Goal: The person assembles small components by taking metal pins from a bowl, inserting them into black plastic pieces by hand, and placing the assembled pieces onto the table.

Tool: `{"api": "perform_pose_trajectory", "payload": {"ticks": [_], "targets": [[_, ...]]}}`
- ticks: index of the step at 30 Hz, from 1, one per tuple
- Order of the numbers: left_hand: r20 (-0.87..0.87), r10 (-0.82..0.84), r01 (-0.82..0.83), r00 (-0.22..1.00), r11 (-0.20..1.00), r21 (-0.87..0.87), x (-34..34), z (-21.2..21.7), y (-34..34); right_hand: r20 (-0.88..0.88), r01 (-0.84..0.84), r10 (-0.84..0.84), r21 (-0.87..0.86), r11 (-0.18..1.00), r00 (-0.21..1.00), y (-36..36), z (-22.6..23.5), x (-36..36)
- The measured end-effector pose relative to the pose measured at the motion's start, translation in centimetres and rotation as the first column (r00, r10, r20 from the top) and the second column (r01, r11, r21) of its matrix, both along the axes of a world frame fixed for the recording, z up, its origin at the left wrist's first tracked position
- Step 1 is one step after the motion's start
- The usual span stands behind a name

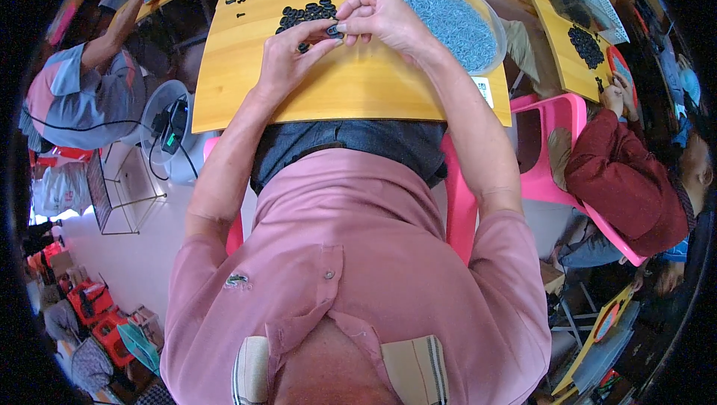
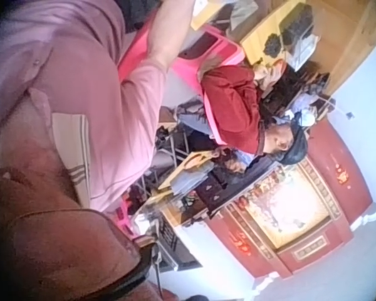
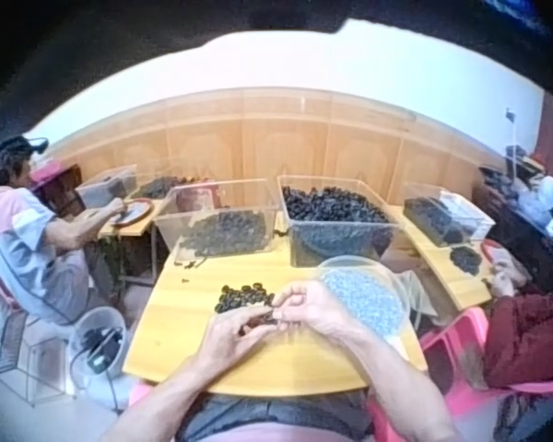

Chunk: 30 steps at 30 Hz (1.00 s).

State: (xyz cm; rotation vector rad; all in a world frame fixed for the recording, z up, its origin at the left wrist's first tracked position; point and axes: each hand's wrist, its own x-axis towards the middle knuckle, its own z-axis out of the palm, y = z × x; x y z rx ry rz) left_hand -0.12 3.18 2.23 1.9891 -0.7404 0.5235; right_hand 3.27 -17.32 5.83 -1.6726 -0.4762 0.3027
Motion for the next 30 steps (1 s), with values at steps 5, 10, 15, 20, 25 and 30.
{"api": "perform_pose_trajectory", "payload": {"ticks": [5, 10, 15, 20, 25, 30], "targets": [[0.071, 0.039, -0.043, 0.997, 0.998, 0.043, -0.3, 0.1, -0.3, 0.050, 0.037, -0.036, -0.015, 0.999, 0.998, 0.4, -0.1, -0.2], [0.099, 0.072, -0.075, 0.992, 0.997, 0.025, -0.1, -0.1, -0.5, 0.041, 0.100, -0.099, 0.000, 0.995, 0.994, 1.0, 0.5, -1.0], [0.094, 0.086, -0.089, 0.992, 0.995, 0.033, -0.4, 0.2, -0.5, 0.003, 0.083, -0.083, 0.042, 0.996, 0.997, 1.3, 0.4, -1.3], [0.118, 0.070, -0.076, 0.991, 0.996, 0.046, -0.2, 0.0, -0.2, -0.008, 0.079, -0.078, 0.046, 0.996, 0.997, 1.4, 0.1, -1.1], [0.138, 0.082, -0.090, 0.987, 0.995, 0.051, -0.2, -0.1, -0.3, -0.020, 0.082, -0.081, 0.051, 0.995, 0.996, 1.4, 0.1, -1.1], [0.165, 0.080, -0.092, 0.983, 0.994, 0.064, -0.1, -0.1, 0.0, -0.018, 0.051, -0.051, 0.048, 0.998, 0.999, 1.4, 0.0, -1.0]]}}
